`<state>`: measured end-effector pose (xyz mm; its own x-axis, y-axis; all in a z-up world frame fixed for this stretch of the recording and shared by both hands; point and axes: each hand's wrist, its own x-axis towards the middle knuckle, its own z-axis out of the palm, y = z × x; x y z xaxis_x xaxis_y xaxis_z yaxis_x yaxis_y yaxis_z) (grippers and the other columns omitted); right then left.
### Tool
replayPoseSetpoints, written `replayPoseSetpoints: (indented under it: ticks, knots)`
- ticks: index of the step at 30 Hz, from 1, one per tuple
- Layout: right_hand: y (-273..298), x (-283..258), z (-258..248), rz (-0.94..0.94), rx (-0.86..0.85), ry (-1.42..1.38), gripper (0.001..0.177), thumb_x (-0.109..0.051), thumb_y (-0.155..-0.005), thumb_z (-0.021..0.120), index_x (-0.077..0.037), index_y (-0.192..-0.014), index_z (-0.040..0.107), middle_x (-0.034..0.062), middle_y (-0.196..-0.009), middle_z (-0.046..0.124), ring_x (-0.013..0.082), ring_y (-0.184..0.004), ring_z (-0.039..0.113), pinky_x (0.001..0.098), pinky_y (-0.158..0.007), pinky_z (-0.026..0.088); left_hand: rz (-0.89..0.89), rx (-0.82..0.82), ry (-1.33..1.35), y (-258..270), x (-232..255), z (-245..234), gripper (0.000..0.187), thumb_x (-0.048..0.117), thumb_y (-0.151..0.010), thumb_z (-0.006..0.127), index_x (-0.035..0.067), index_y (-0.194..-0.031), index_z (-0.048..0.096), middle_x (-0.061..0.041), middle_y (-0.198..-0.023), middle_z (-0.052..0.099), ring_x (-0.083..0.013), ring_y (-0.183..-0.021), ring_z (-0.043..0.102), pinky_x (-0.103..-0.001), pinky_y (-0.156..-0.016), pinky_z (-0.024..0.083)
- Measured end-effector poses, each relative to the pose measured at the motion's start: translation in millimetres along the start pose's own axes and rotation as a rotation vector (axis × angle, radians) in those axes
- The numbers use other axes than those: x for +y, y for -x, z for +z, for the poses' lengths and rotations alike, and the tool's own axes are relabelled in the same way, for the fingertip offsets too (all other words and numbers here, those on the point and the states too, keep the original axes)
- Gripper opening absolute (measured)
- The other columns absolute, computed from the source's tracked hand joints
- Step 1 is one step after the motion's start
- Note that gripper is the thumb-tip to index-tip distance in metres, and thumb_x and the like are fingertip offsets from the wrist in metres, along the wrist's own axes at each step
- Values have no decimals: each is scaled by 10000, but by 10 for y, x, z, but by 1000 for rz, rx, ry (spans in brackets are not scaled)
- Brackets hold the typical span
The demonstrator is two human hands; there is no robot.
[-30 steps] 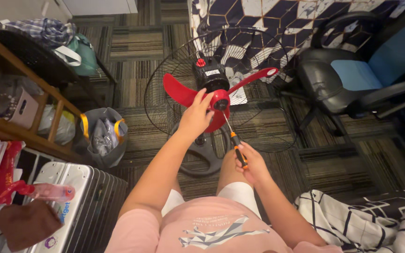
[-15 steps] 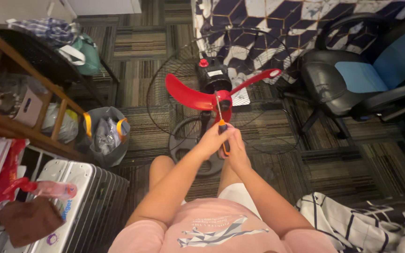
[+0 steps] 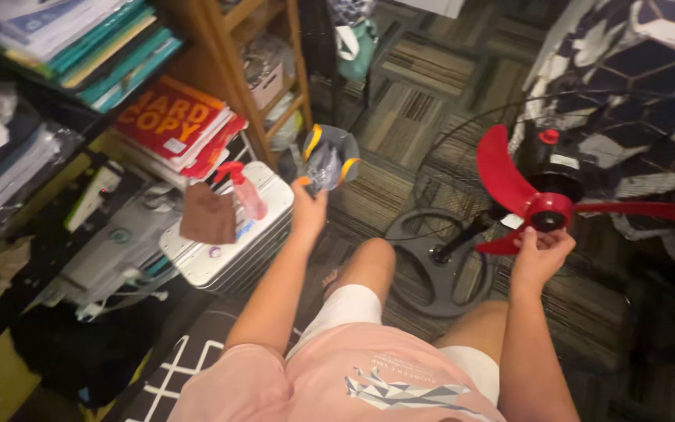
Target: The person uses a screwdriver to loosen the front grille of a red electric fan, removes the grille and the fan blades, then wipes the fan motor housing with a brown cloth. The person does not reassemble the fan within the clip.
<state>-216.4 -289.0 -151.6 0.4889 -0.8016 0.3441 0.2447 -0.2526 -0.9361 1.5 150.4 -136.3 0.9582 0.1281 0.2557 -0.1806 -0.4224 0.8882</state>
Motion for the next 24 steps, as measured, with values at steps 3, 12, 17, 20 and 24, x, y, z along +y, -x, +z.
replayPoseSetpoints:
  ticks: [3, 12, 17, 20, 24]
  knots:
    - [16, 28, 104, -10, 62, 17, 406, 13, -1080, 703, -15, -1287, 354, 160, -1087, 627, 181, -864, 701, 330, -700, 637, -130, -82, -137, -115, -475, -224, 604, 72, -828, 681, -14, -1374, 437, -298, -1129, 621, -471, -1050, 613, -489, -915, 492]
    - [-52, -164, 80, 50, 86, 74, 424, -29, -1115, 749, -43, -1303, 369, 128, -1097, 613, 175, -786, 713, 311, -630, 624, 243, -230, -265, 786, -868, -1279, 616, 22, -857, 606, 79, -1456, 477, -263, -1290, 591, -453, -1170, 593, -479, -993, 472]
    - [-93, -85, 98, -19, 132, 94, 425, 51, -1085, 735, -40, -1298, 378, 81, -1068, 531, 182, -750, 684, 322, -614, 621, -306, 244, -156, 952, -920, -1938, 569, 115, -943, 595, 51, -1482, 425, -278, -1237, 543, -463, -989, 627, -510, -861, 524]
    - [-107, -65, 97, -23, 145, 82, 424, 61, -1085, 732, -44, -1282, 371, 73, -1067, 518, 179, -751, 692, 320, -616, 634, -537, 380, -54, 764, -1073, -2081, 571, 151, -929, 607, 76, -1467, 432, -275, -1248, 517, -462, -962, 644, -515, -825, 549]
    - [-122, -50, 100, 2, 145, 33, 421, 64, -1077, 732, -54, -1261, 373, 81, -1053, 535, 175, -734, 685, 318, -609, 627, -432, 389, -402, 442, -1505, -2176, 562, 202, -917, 677, 50, -1419, 477, -301, -1242, 548, -473, -1066, 617, -525, -918, 517]
